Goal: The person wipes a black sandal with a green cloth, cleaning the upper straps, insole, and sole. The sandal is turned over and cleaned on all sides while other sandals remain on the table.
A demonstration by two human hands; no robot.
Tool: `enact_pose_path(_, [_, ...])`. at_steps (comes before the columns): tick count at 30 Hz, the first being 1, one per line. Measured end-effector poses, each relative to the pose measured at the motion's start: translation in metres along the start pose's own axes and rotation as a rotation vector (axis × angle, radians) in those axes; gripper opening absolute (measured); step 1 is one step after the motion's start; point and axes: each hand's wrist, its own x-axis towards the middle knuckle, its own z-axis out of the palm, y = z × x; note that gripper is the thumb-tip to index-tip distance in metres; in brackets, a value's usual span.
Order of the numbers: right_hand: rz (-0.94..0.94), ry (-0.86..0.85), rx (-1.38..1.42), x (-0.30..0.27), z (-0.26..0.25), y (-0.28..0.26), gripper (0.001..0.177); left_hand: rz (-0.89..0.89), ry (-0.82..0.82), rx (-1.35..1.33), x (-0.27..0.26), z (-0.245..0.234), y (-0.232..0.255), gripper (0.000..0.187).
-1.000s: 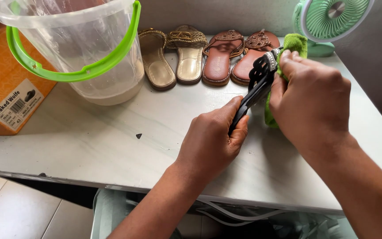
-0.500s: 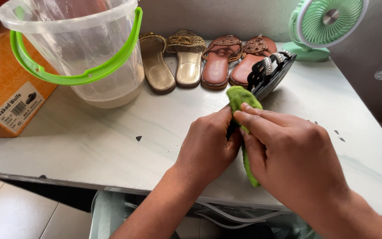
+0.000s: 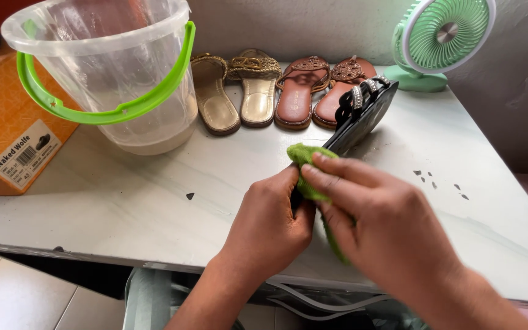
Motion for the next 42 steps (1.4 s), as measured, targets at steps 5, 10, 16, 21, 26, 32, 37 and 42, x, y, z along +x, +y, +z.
enact_pose_path(5, [-0.005,0.010,0.054,-0.003,0.003,-0.008,0.035,0.017,-0.011,0.056,0.000,0.001,-0.009,0.087])
enact_pose_path(10, [0.309,0.129,0.274,0.012,-0.008,-0.008,0.035,-0.016,-0.022,0.069,-0.001,0.003,-0.005,0.093])
enact_pose_path(16, [0.114,-0.037,0.309,0.012,0.002,-0.022,0.048,-0.104,-0.041,0.122,-0.007,0.002,-0.009,0.114])
enact_pose_path(21, [0.103,-0.199,0.387,0.021,-0.017,-0.005,0.078,0.099,0.052,0.136,-0.006,0.000,-0.010,0.103])
enact_pose_path(26, [-0.004,-0.091,0.049,0.036,-0.032,0.026,0.051,0.087,0.044,0.143,-0.004,-0.003,0.000,0.084])
enact_pose_path(32, [-0.013,-0.258,0.069,0.025,0.000,0.039,0.054,0.034,0.063,-0.015,-0.003,-0.010,0.008,0.068])
enact_pose_path(37, [0.028,-0.172,0.169,0.020,0.011,0.045,0.045,-0.189,-0.169,-0.203,-0.009,-0.016,0.019,0.096])
enact_pose_path(42, [0.001,-0.157,0.095,0.020,0.012,0.049,0.046,-0.173,-0.207,0.010,-0.007,-0.001,0.033,0.112])
